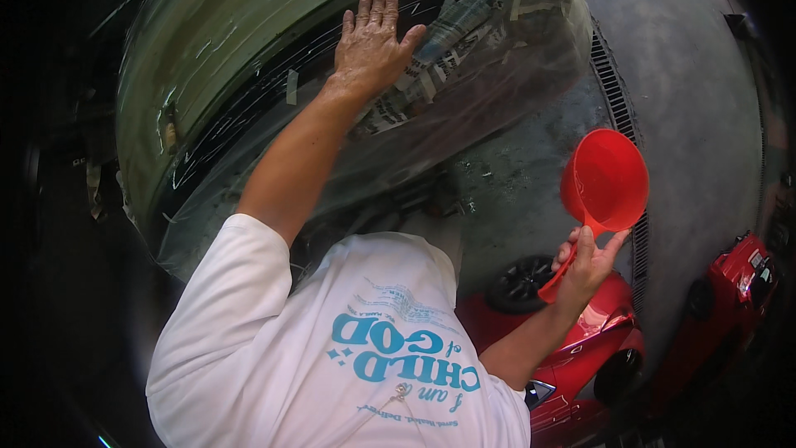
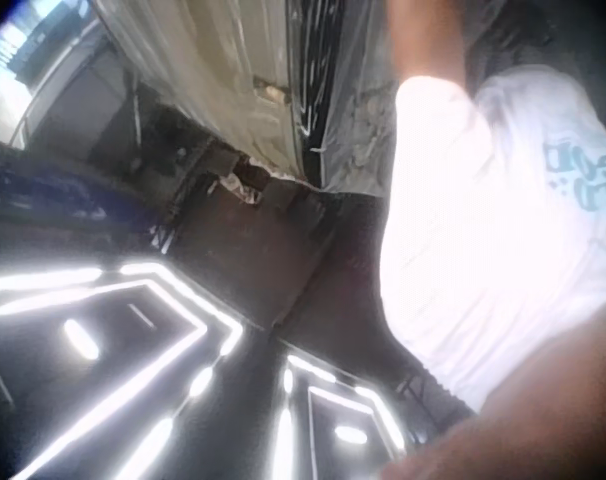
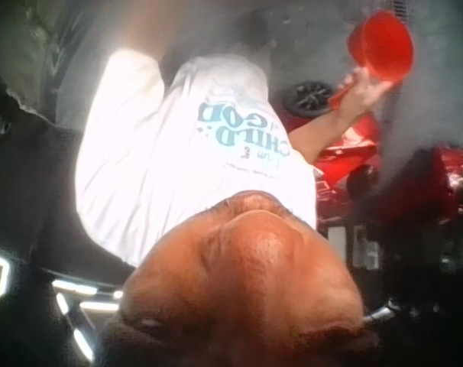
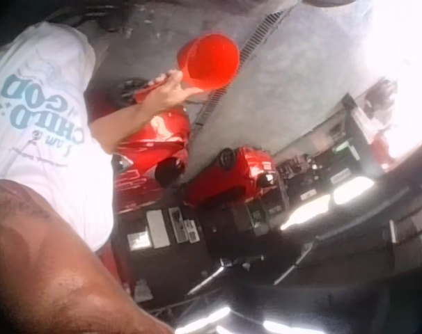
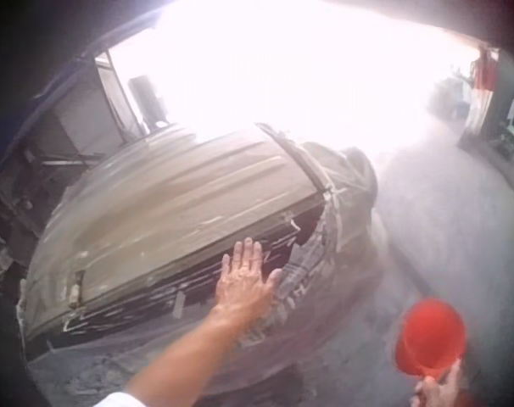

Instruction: The person removes masking tape from the edge of a car hood using a scraper tool and their hands. They repeatedly scrape and peel the tape, occasionally using a red scoop to pour liquid onto the surface to aid removal.

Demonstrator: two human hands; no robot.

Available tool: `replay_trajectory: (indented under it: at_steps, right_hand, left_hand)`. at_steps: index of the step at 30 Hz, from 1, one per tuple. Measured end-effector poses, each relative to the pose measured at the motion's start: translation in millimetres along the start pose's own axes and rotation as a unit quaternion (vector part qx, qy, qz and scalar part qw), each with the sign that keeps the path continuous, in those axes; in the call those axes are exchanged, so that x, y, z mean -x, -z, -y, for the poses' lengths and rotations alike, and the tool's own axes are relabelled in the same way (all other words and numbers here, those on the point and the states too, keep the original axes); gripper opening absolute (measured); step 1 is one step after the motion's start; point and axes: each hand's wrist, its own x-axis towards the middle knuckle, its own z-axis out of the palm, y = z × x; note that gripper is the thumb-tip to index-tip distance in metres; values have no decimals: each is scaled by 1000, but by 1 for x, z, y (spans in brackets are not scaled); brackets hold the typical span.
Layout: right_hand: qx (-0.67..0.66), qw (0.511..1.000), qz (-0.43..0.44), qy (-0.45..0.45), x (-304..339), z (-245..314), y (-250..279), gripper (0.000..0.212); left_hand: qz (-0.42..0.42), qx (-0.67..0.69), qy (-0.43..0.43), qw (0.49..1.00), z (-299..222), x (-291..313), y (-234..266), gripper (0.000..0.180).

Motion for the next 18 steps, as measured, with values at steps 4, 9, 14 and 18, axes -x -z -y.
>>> replay_trajectory:
  at_steps: [4,9,14,18]
  right_hand:
    - [-17,1000,1,-11,-20,-12,19,89]
    - [-5,1000,3,-3,-30,-7,17,86]
    - [-13,1000,27,7,-35,0,14,84]
    - [-12,999,38,0,-33,4,9,83]
  left_hand:
    - [-20,-54,20,998,40,40,-3,93]
    - [-8,-69,62,996,83,84,10,91]
    - [-26,-43,54,997,98,98,15,88]
    - [-46,-44,61,996,93,93,19,81]
